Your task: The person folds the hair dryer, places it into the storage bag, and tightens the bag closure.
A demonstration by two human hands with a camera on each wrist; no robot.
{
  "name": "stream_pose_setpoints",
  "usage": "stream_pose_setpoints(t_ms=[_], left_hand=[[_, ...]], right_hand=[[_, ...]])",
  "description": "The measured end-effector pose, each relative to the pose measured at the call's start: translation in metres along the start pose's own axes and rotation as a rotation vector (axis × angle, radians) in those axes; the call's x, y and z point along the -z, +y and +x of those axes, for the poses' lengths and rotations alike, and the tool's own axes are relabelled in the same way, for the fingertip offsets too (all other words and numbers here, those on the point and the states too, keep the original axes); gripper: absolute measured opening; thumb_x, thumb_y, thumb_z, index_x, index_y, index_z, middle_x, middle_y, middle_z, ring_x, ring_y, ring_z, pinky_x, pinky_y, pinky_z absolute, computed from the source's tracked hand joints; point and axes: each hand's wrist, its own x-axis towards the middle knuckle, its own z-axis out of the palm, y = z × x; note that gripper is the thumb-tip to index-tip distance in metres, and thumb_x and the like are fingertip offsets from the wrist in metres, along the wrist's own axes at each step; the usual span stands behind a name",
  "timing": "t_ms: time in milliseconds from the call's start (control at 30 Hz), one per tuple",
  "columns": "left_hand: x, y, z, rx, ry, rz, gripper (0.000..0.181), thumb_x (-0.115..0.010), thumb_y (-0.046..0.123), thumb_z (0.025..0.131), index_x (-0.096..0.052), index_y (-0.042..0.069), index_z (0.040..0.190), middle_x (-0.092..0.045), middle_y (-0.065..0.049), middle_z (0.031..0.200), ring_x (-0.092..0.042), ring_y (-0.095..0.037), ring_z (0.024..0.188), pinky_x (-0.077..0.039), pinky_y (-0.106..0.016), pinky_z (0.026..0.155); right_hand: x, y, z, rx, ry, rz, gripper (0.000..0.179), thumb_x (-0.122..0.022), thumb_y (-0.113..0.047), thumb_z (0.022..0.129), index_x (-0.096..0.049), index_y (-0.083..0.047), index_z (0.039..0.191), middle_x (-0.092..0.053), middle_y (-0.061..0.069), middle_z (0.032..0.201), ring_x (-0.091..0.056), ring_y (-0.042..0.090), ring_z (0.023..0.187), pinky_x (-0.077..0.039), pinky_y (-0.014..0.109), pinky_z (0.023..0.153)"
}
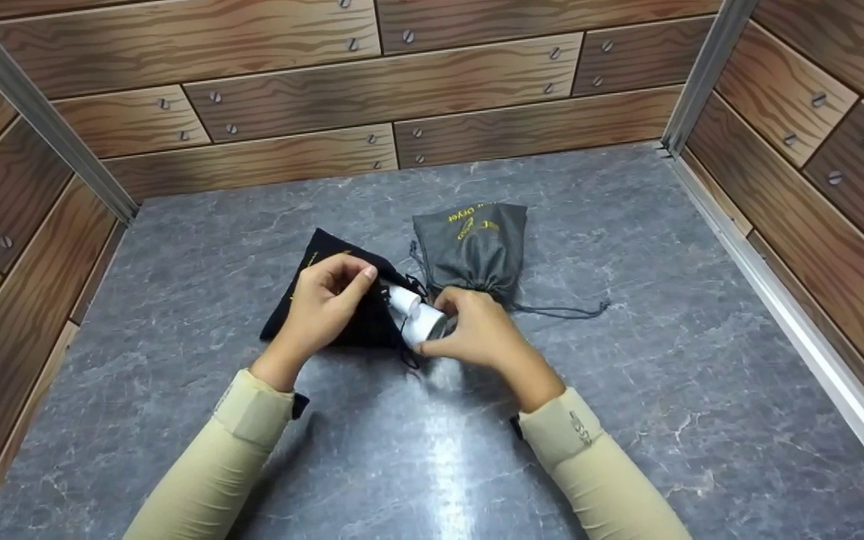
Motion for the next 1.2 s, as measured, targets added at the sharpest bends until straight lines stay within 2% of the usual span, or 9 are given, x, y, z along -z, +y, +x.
stream_pose_setpoints(t_ms=[167,267,500,800,1000,1100,1200], left_hand=[[0.0,0.0,0.0,-0.002,-0.011,-0.001,0.012,-0.071,0.013,0.102,-0.077,0.007,0.093,-0.074,-0.006,0.083,-0.061,-0.012,0.072,-0.05,-0.024,0.066],[0.0,0.001,0.0,0.0,-0.031,-0.004,0.011,-0.071,0.013,0.102,-0.077,0.007,0.095,-0.075,-0.005,0.086,-0.063,-0.012,0.074,-0.051,-0.024,0.067],[0.002,0.003,0.0,-0.008,-0.034,-0.01,0.01,-0.071,0.013,0.102,-0.076,0.007,0.096,-0.075,-0.005,0.086,-0.062,-0.012,0.074,-0.05,-0.024,0.066],[0.0,0.007,-0.003,-0.051,-0.062,-0.008,0.01,-0.069,0.011,0.103,-0.076,0.006,0.097,-0.073,-0.004,0.083,-0.06,-0.011,0.07,-0.051,-0.024,0.065],[-0.001,0.008,-0.005,-0.057,-0.063,-0.028,0.01,-0.069,0.01,0.103,-0.075,0.005,0.098,-0.073,-0.005,0.083,-0.06,-0.012,0.07,-0.05,-0.024,0.065],[-0.001,0.008,-0.005,-0.047,-0.052,-0.02,0.01,-0.069,0.011,0.103,-0.075,0.006,0.097,-0.073,-0.005,0.084,-0.06,-0.012,0.071,-0.05,-0.025,0.065],[0.0,0.007,-0.006,-0.029,-0.036,-0.013,0.01,-0.07,0.012,0.103,-0.075,0.007,0.096,-0.073,-0.005,0.085,-0.06,-0.012,0.073,-0.051,-0.026,0.067]], right_hand=[[-0.003,0.002,0.001,-0.02,0.005,0.012,0.06,-0.098,-0.031,0.071,-0.069,-0.005,0.117,-0.076,0.012,0.108,-0.077,0.029,0.094,-0.062,0.034,0.079],[-0.004,0.002,0.002,-0.024,0.025,0.037,0.056,-0.097,-0.026,0.071,-0.069,-0.004,0.115,-0.076,0.013,0.105,-0.077,0.03,0.091,-0.062,0.033,0.077],[-0.005,-0.005,0.004,0.011,0.091,0.04,0.053,-0.098,-0.024,0.07,-0.071,-0.008,0.114,-0.076,0.01,0.104,-0.077,0.028,0.089,-0.065,0.044,0.081],[-0.009,-0.022,0.01,0.05,0.13,0.001,0.06,-0.101,-0.027,0.067,-0.071,-0.008,0.116,-0.077,0.009,0.106,-0.076,0.028,0.093,-0.063,0.046,0.086],[-0.017,-0.029,0.015,0.118,0.188,-0.03,0.066,-0.103,-0.022,0.063,-0.069,-0.004,0.117,-0.073,0.012,0.112,-0.071,0.028,0.099,-0.062,0.044,0.09],[-0.02,-0.03,0.016,0.132,0.172,-0.001,0.068,-0.103,-0.018,0.064,-0.067,-0.002,0.12,-0.07,0.014,0.116,-0.07,0.029,0.103,-0.062,0.042,0.093],[-0.019,-0.03,0.016,0.123,0.145,0.078,0.067,-0.1,-0.008,0.068,-0.064,0.001,0.124,-0.069,0.017,0.117,-0.071,0.032,0.104,-0.062,0.04,0.095]])
